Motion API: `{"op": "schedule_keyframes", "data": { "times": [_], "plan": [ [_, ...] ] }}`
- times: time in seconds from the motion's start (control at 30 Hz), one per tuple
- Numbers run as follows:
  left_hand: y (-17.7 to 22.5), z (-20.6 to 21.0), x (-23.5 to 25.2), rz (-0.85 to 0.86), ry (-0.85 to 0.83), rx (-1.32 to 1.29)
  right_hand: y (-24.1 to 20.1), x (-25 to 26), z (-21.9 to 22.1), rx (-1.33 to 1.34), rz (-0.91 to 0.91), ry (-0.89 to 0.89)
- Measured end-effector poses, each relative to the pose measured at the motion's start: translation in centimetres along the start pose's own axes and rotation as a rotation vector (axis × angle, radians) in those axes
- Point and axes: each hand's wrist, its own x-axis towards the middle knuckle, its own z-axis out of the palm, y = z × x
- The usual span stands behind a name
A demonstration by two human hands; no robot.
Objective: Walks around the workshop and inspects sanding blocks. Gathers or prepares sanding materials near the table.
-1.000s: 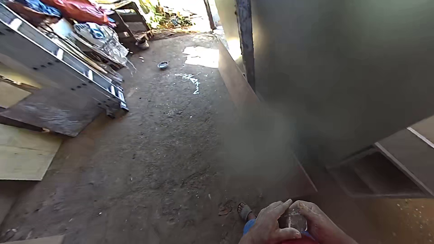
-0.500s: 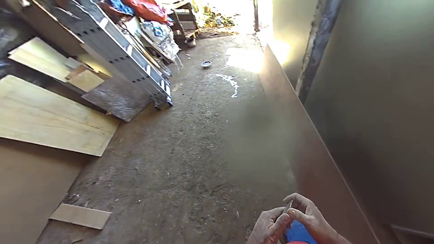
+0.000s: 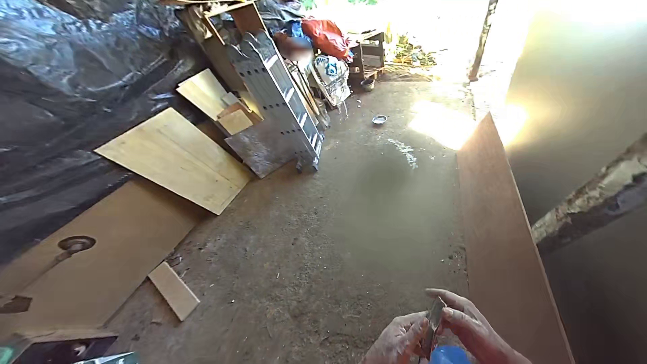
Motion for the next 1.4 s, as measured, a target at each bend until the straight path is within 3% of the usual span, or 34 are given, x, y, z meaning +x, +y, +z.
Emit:
{"op": "schedule_keyframes", "data": {
  "times": [0.13, 0.43, 0.57, 0.7, 0.83, 1.0, 1.27, 1.4],
  "plan": [
    [4.7, -4.1, 7.3, 0.11, 0.092, 0.097, -5.3, 9.6, -4.3, -0.12, -0.024, -0.125],
    [9.4, -20.2, 27.3, 0.142, 0.118, 0.03, -8.3, 33.0, -15.0, -0.141, 0.018, -0.081],
    [17.9, -27.6, 38.9, 0.12, 0.035, 0.139, -14.5, 43.7, -20.2, -0.164, -0.013, 0.079],
    [26.1, -32.3, 49.4, 0.01, -0.123, 0.162, -19.9, 51.1, -25.4, -0.099, -0.042, 0.232],
    [29.5, -36.6, 61.0, -0.037, -0.219, 0.184, -22.0, 58.5, -33.3, 0.004, -0.096, 0.301],
    [32.5, -40.0, 76.5, -0.046, -0.16, 0.178, -25.4, 68.5, -45.6, 0.118, -0.12, 0.299],
    [42.5, -43.7, 98.1, -0.137, -0.108, 0.005, -38.8, 83.8, -63.0, -0.026, 0.043, 0.232],
    [44.8, -47.4, 107.9, -0.187, -0.134, -0.233, -41.9, 91.5, -69.8, -0.19, -0.016, 0.299]
  ]
}}
